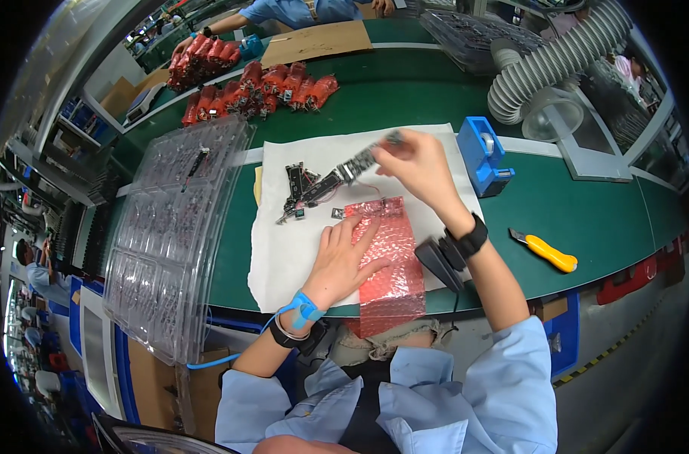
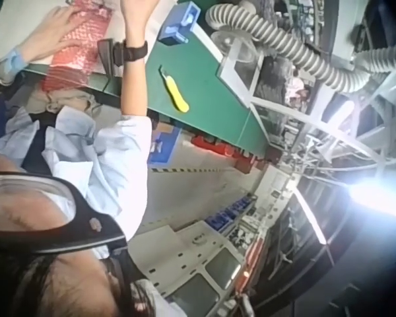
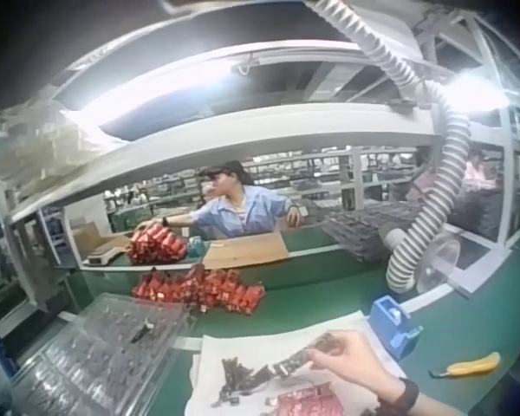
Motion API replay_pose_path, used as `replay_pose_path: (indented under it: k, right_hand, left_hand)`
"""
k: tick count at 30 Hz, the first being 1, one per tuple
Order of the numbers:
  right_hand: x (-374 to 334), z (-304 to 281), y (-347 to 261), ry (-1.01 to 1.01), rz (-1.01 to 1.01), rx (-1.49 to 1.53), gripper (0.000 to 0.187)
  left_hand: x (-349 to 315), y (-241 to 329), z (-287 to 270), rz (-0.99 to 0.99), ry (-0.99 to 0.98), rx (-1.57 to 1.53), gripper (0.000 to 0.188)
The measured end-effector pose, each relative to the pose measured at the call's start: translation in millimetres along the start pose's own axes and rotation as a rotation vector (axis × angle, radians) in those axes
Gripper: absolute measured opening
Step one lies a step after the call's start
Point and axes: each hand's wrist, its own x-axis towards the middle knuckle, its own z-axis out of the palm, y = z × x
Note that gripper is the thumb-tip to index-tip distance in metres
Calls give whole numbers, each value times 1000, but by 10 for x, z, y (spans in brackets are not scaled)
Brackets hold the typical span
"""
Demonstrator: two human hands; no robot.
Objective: The person picks up circuit boards from a tray, places them onto a sheet of bubble wrap, and rolls the wrap around the boards. They cut the bubble wrap with a utility knife and secure the roll by applying tape from a dispenser.
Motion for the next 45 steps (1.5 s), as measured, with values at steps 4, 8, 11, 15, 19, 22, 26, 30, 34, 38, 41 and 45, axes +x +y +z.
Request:
replay_pose_path:
  k: [4,8,11,15,19,22,26,30,34,38,41,45]
  right_hand:
    - [-392,-143,249,89,269,239,16]
    - [-598,-101,411,45,360,316,22]
    - [-612,-81,471,31,380,279,21]
    - [-567,-94,436,-17,354,120,19]
    - [-502,-153,328,-81,397,-72,20]
    - [-468,-157,361,-100,431,-109,22]
    - [-435,-181,463,-98,390,-122,25]
    - [-408,-207,514,-117,268,-269,28]
    - [-417,-201,518,-112,154,-318,28]
    - [-438,-201,510,-125,22,-287,22]
    - [-437,-217,530,-195,-27,-281,16]
    - [-405,-222,556,-257,-100,-268,10]
  left_hand:
    - [21,25,-12,-30,6,-26,63]
    - [20,41,-13,-67,-8,-16,60]
    - [25,55,-13,-63,14,20,58]
    - [24,66,-11,-57,38,67,56]
    - [57,90,-52,-76,21,21,53]
    - [110,86,-129,-50,-68,36,48]
    - [219,-3,-121,95,-77,52,40]
    - [348,-110,-146,206,-133,-57,27]
    - [555,-251,-160,222,-304,-224,21]
    - [639,-270,-201,212,-196,-239,20]
    - [681,-292,-143,189,-134,-219,20]
    - [723,-318,-124,143,-122,-234,19]
